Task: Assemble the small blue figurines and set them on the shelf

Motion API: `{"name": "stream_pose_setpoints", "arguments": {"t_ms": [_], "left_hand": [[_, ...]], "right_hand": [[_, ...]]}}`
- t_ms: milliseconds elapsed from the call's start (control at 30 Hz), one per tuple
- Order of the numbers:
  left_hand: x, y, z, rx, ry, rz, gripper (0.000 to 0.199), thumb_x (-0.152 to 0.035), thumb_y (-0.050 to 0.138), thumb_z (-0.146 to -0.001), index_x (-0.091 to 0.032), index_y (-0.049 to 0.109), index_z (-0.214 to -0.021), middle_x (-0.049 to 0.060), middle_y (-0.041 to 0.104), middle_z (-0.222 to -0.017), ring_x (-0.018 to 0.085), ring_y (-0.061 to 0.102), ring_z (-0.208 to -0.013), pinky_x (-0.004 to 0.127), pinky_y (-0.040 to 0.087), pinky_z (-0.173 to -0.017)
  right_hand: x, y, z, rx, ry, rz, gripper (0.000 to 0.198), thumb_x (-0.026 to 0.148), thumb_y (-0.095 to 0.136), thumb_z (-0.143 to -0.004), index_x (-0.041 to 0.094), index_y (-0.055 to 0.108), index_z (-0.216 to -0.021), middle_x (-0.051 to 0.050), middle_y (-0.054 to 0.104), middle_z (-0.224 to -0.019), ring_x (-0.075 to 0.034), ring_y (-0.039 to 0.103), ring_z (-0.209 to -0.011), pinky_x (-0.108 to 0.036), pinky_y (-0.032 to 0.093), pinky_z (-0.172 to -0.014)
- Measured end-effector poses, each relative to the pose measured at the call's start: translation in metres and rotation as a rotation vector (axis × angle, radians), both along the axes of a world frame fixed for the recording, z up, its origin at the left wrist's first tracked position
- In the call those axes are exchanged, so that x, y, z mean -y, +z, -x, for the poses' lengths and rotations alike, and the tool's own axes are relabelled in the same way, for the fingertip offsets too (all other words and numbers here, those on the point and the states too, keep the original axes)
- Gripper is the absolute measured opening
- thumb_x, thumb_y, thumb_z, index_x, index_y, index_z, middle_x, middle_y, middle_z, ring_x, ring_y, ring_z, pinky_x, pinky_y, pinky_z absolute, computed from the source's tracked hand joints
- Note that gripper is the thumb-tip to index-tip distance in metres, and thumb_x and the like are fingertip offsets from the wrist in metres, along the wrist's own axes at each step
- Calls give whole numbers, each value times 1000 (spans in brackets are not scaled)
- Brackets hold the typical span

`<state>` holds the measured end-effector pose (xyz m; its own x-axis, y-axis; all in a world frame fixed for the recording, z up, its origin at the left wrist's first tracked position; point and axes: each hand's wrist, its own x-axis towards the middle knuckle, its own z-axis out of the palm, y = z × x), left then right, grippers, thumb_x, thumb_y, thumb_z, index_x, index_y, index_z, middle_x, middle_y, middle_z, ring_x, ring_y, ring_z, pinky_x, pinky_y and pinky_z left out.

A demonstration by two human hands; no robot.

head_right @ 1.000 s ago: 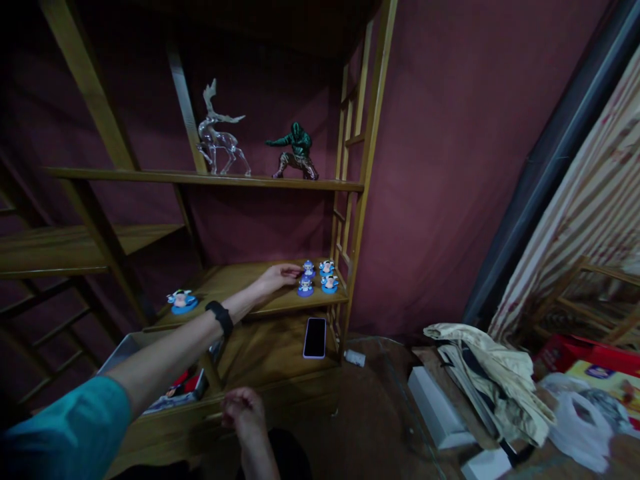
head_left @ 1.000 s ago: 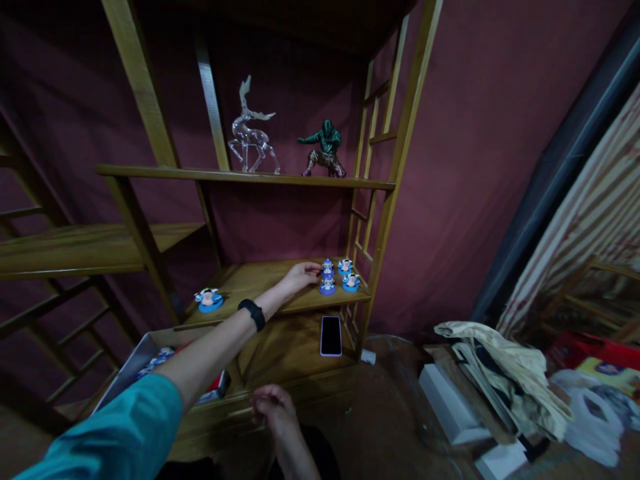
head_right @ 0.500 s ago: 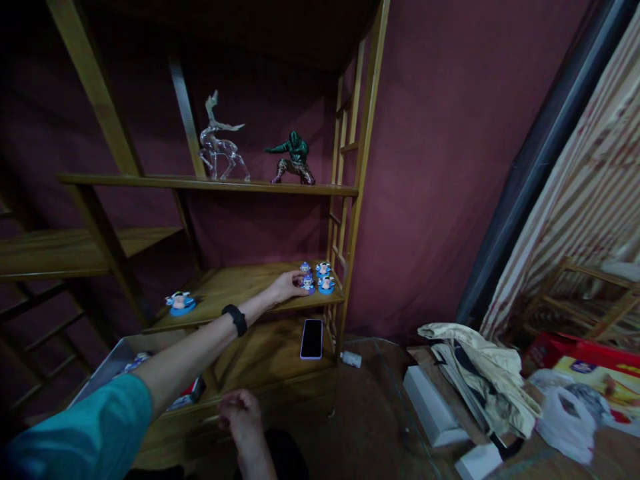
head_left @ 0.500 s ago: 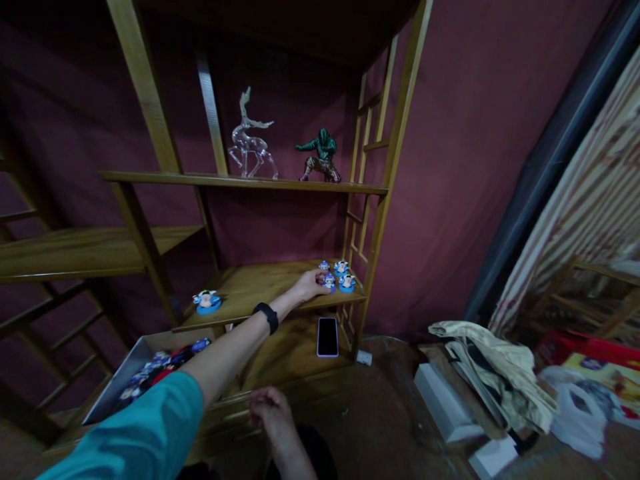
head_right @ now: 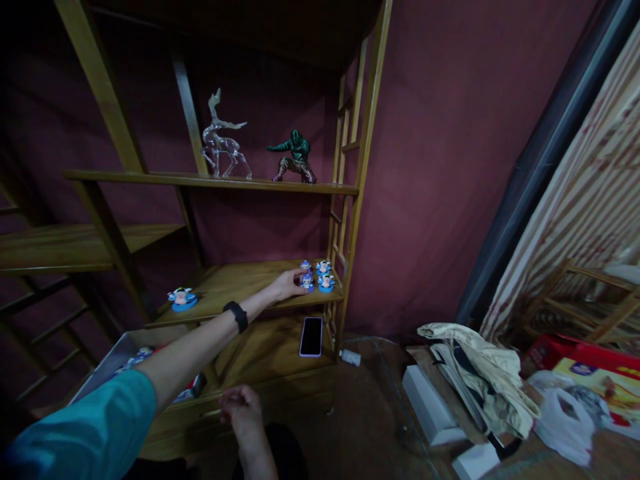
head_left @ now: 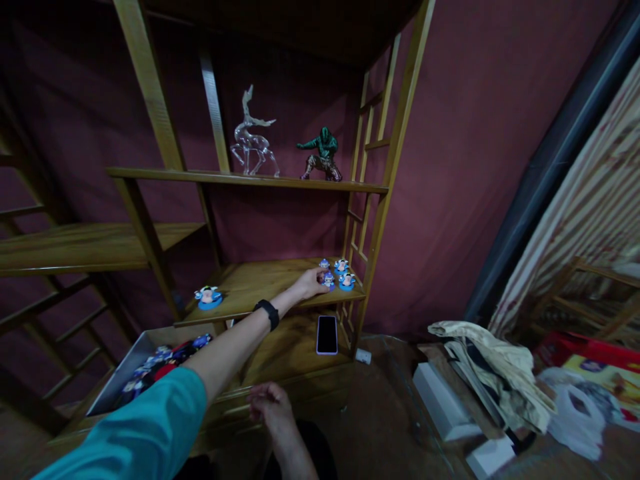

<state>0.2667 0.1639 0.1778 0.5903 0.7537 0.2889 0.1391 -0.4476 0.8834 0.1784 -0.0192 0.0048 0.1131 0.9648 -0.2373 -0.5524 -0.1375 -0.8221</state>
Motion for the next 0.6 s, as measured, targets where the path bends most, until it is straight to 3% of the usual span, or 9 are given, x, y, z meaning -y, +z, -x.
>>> {"name": "stream_pose_setpoints", "arguments": {"t_ms": [200,400,500,600], "left_hand": [[2,1,1,7,8,28,64,-11,76,-51,-7,57,-112,0,61,-76,11,55,-68,26,45,-71],[-10,6,12,135,-24,196,59,-8,80,-47,-10,59,-102,2,62,-79,10,57,-69,29,48,-73],[-24,8,18,251,65,235,47,-12,76,-55,-11,57,-98,5,62,-83,12,59,-73,29,48,-74],[-38,5,15,213,144,208,50,-9,76,-52,-12,55,-98,3,59,-80,11,57,-70,28,47,-70]], "right_hand": [[1,2,-1,36,13,22,19,29,66,-54,19,62,-68,1,61,-65,-11,52,-56,-23,40,-53],[0,5,-2,41,7,23,15,26,65,-54,19,62,-66,1,60,-64,-12,51,-57,-22,39,-53],[-2,3,-2,29,2,42,16,27,67,-52,18,62,-65,2,57,-60,-11,49,-55,-22,39,-52],[-6,-1,1,-12,-9,43,21,29,70,-50,18,62,-65,2,56,-59,-10,48,-53,-22,38,-50]]}}
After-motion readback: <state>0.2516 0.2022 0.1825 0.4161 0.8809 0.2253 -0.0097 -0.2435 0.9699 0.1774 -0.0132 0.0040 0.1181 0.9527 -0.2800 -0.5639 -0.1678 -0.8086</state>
